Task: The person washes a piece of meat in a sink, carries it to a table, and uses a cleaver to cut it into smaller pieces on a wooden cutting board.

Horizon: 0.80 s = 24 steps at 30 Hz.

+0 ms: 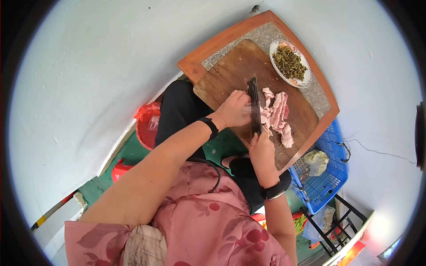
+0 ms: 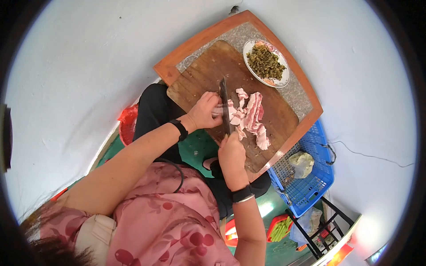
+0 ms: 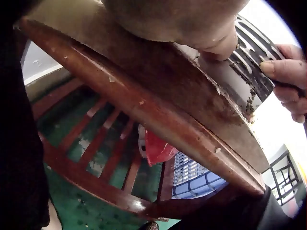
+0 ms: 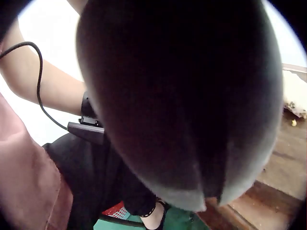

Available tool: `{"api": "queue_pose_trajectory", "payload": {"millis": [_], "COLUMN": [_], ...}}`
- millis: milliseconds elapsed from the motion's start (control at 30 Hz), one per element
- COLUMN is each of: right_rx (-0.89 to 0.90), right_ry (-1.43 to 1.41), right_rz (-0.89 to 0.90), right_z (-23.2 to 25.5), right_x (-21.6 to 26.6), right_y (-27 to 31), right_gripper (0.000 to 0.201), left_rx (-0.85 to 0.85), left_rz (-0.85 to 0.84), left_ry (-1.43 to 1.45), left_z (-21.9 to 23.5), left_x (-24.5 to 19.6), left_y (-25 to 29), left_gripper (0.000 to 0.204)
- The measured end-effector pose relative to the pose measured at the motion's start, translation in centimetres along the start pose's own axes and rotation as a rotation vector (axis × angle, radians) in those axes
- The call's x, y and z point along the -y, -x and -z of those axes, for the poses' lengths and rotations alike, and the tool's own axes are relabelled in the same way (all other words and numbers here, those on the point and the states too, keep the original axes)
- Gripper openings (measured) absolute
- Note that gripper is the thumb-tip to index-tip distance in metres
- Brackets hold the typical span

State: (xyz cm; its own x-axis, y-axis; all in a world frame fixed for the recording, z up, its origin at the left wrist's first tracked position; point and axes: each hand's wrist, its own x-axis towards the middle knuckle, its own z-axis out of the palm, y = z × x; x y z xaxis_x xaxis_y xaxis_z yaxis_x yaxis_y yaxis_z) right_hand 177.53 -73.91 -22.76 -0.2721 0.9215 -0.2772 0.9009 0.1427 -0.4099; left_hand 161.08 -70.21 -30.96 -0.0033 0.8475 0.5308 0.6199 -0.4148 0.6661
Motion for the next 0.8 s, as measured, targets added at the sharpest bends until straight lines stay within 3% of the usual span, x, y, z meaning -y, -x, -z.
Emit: {"api": "queue_pose_trajectory", "payload": {"millis": [100,200,467,800], "right_rx": [-0.105,-0.062,-0.190,-0.257], "right_ry": [0.061,0.002,-0.110,-0.215], "right_rz": [0.103,0.041,0.038,0.093], "right_z": [-1.3,-0.6,0.4,1.3], "right_x": [0.3,1.8,-2.5,1.0], "right_y": [-2.4,-4.0,-1.7,-1.6], "right_gripper": [0.019,0.022,0.024,0.022], "left_rx": [0.015,0.028,0.008,0.020], "left_rz": [-0.029,-0.027,0.045,0.074], "left_ry": [-0.007,0.023,0.072,0.126], "left_z": [0.2,0.2,0.0,0.3], "left_x": [-0.3,-0.2,0.0,-0.1], "left_y": [-0.3,-0.1,0.5,0.6], "left_gripper": [0.038,0.039,0.043,0.038]}}
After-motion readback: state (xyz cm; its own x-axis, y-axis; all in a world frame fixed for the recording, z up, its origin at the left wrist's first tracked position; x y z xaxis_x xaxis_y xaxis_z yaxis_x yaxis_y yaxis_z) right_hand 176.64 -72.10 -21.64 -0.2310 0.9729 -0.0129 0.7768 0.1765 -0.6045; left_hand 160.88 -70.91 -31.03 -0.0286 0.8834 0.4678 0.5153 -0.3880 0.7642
